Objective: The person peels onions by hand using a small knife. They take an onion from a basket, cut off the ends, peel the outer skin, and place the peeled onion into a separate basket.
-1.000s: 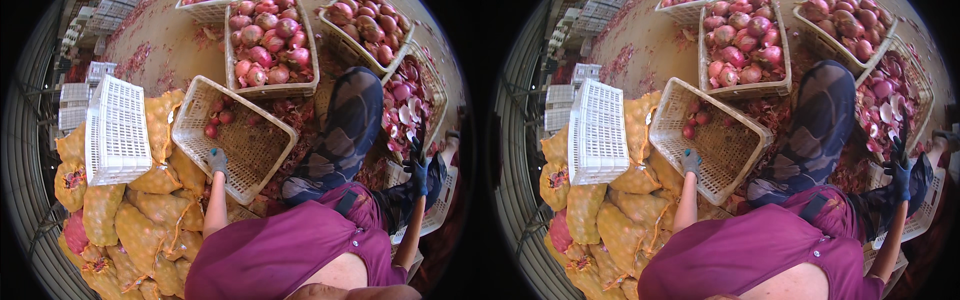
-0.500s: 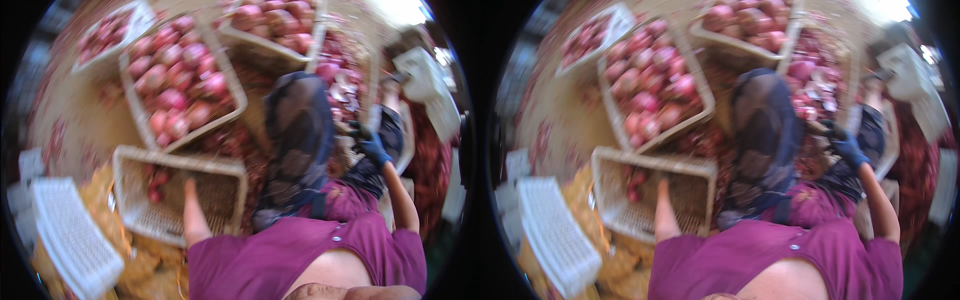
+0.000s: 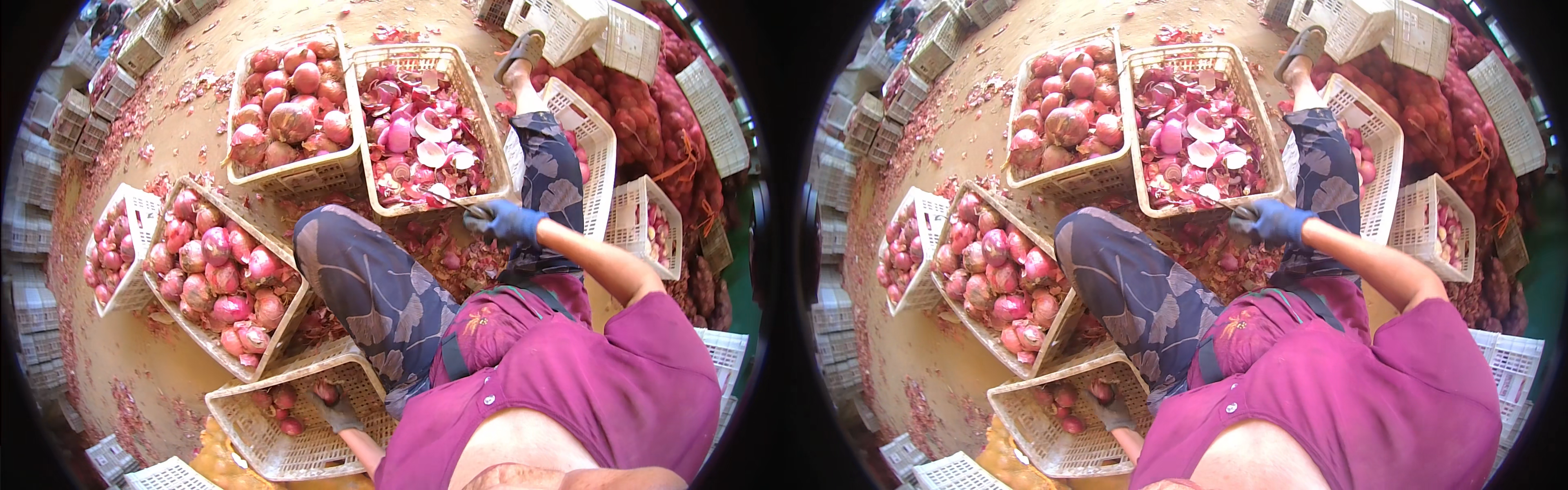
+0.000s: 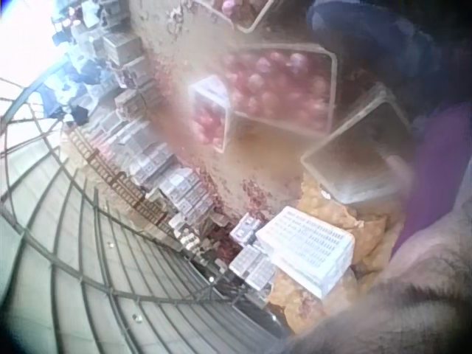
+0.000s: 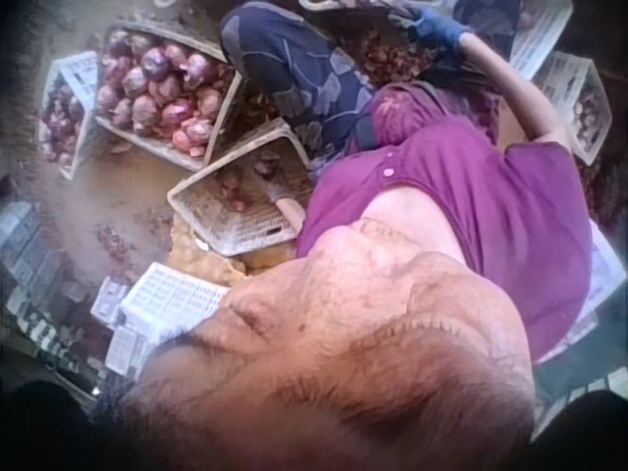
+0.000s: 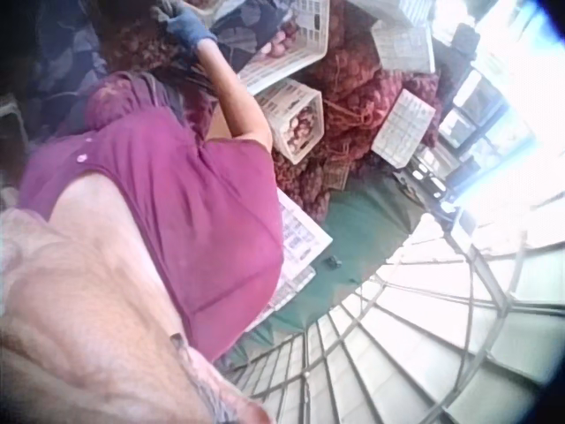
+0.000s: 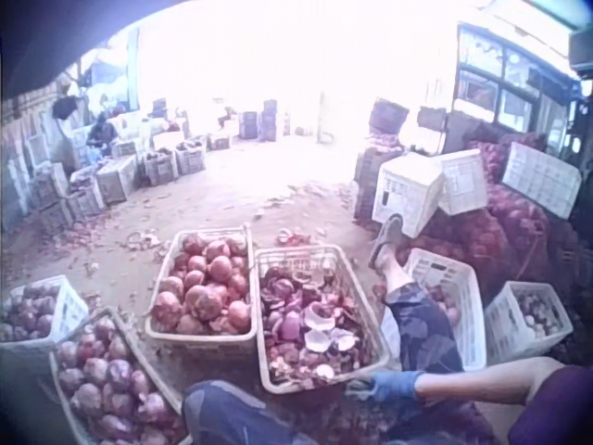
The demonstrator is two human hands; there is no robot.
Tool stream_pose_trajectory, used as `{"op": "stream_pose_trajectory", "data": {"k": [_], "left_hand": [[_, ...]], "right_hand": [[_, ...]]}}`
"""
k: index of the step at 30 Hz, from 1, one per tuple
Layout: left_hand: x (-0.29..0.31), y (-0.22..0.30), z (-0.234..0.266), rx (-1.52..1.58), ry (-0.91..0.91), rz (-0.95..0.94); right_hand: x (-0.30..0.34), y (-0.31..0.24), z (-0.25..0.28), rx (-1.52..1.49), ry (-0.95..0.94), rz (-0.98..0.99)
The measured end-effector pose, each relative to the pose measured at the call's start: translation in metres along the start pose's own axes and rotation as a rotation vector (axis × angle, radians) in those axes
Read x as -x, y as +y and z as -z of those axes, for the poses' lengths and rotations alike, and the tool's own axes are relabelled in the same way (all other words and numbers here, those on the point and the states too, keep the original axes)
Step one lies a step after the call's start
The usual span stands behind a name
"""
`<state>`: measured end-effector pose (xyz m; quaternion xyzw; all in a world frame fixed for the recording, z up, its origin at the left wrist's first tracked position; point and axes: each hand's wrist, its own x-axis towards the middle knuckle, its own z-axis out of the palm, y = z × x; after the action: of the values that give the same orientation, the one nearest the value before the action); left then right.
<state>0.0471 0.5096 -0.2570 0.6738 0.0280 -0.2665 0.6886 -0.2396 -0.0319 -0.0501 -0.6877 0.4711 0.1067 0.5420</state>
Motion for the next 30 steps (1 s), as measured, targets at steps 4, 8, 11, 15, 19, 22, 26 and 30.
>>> {"op": "stream_pose_trajectory", "data": {"k": [4, 8, 11, 15, 19, 22, 26, 30], "left_hand": [[0.033, 0.059, -0.01, -0.013, 0.146, -0.096], [0.027, 0.169, -0.063, -0.023, -0.027, -0.296], [0.017, 0.2, -0.1, -0.42, 0.147, -0.671], [0.062, 0.318, -0.236, -0.354, -0.398, -0.715], [0.068, 0.321, -0.364, 0.035, -0.653, -0.435], [0.038, 0.258, -0.402, -0.531, -0.49, -0.881], [-0.036, 0.155, -0.44, -0.134, -0.67, -0.481], [0.017, 0.091, -0.492, -0.045, -0.576, 0.043]], "right_hand": [[-0.047, -0.001, 0.05, 0.437, 0.026, 0.053], [-0.07, 0.004, 0.095, 0.909, 0.078, 0.118], [-0.082, -0.022, 0.114, 0.803, 0.216, 0.16], [-0.149, 0.053, 0.092, 0.438, 0.408, 0.106], [-0.175, 0.052, 0.075, -0.833, -0.271, -0.134], [-0.115, 0.011, 0.061, -1.052, -0.25, -0.048], [-0.067, 0.027, 0.045, -1.016, -0.135, 0.088], [0.001, 0.04, 0.017, -1.001, -0.066, 0.107]]}}
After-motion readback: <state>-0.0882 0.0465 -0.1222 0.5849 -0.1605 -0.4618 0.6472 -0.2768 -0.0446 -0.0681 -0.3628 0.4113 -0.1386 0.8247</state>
